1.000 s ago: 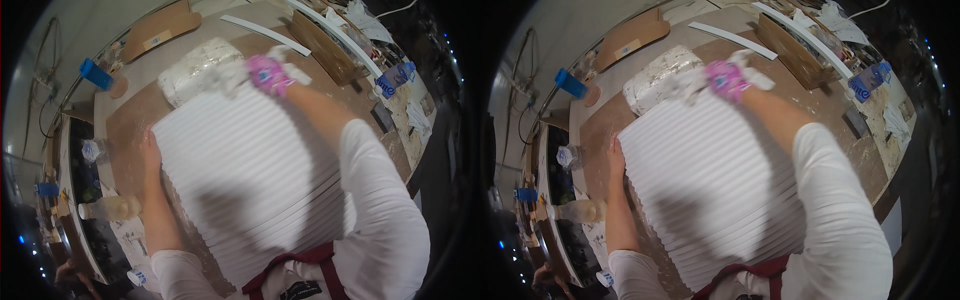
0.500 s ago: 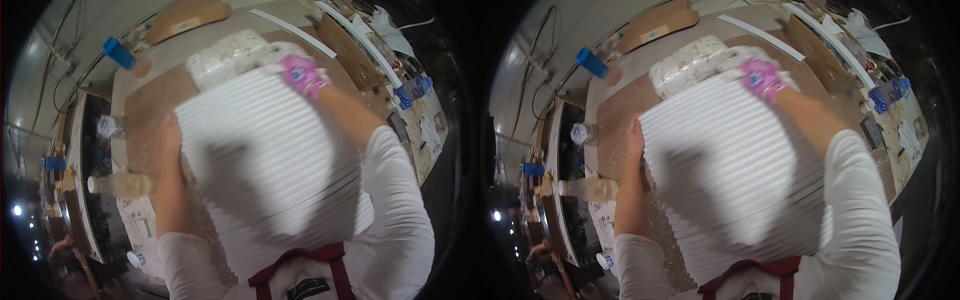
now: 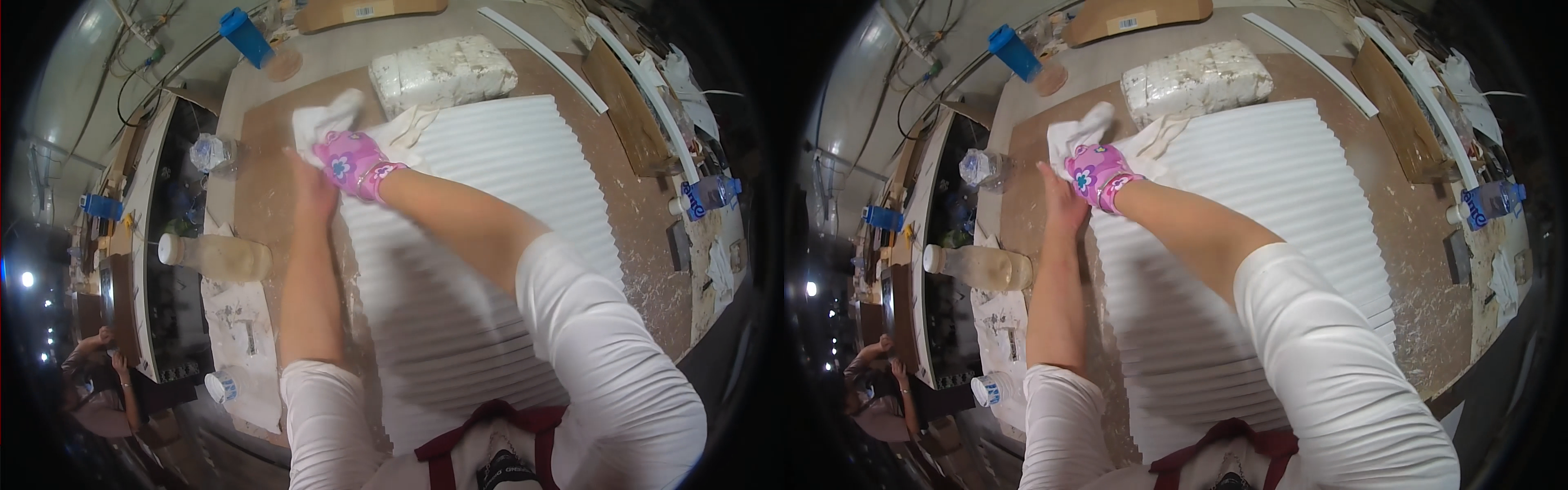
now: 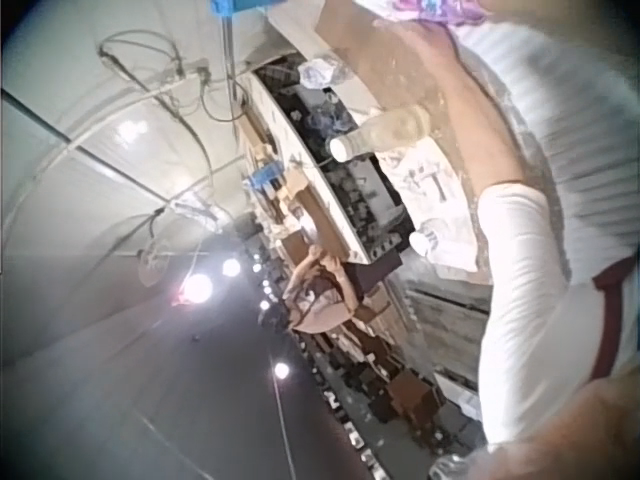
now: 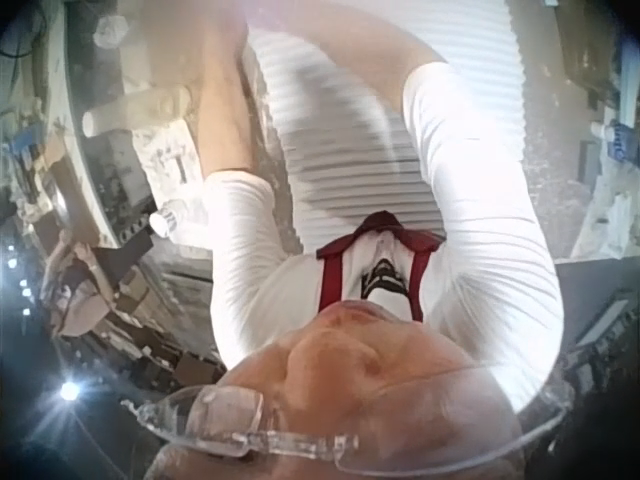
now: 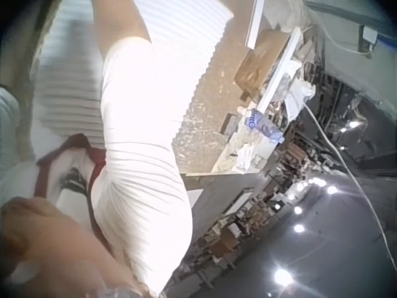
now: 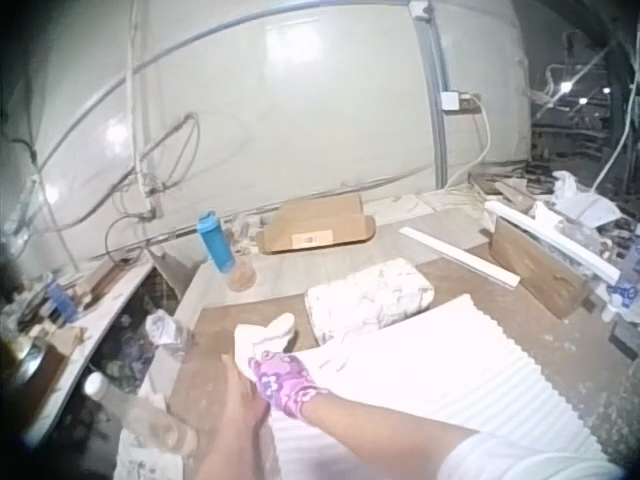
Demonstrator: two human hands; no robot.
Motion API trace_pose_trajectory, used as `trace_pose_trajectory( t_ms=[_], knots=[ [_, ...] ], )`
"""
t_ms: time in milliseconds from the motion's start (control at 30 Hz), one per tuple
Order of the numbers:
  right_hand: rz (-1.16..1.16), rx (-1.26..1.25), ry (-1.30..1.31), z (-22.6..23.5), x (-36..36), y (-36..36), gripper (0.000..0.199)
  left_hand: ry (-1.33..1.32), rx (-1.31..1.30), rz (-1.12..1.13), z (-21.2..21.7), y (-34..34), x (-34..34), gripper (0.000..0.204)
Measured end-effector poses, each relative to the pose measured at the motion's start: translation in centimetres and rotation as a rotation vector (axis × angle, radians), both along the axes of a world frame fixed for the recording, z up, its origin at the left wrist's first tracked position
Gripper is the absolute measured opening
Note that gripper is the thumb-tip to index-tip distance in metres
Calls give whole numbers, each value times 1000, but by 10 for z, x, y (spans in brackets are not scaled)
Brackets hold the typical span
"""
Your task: The person wipes white grooved wood panels with a cloth, applies a liquid from a bottle to the cloth, and continues cleaning the grooves and flat surfaces of the panels.
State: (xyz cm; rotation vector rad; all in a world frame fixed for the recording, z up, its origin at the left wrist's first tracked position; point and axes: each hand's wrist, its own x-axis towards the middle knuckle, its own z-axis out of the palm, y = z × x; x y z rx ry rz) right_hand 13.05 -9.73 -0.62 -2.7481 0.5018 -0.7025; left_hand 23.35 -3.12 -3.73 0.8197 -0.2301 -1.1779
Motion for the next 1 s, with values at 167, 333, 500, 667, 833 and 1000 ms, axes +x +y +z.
trace_pose_trajectory(
  t_ms=[167, 333, 500, 667, 833, 1000],
  knots=[
    [1, -66, -41, 1, -110, -60, 38, -128, -4, 101, 17, 4, -10, 70],
    [-446, 44, 222, 47, -268, -140, 20, -500, -136, 13, -38, -1, 28, 42],
    [-78, -135, 23, 56, -179, -75, 28, -1019, 123, 46, -45, 5, 26, 75],
    [169, -168, -101, 0, -121, -2, 22, -257, 139, 41, 6, 7, -11, 78],
    [-75, -145, 217, 10, -245, -93, 28, -1465, 393, 38, -5, 0, -19, 62],
    [-729, 174, 355, 68, -326, -152, 19, -1908, 526, 6, -9, 0, -22, 60]
  ],
)
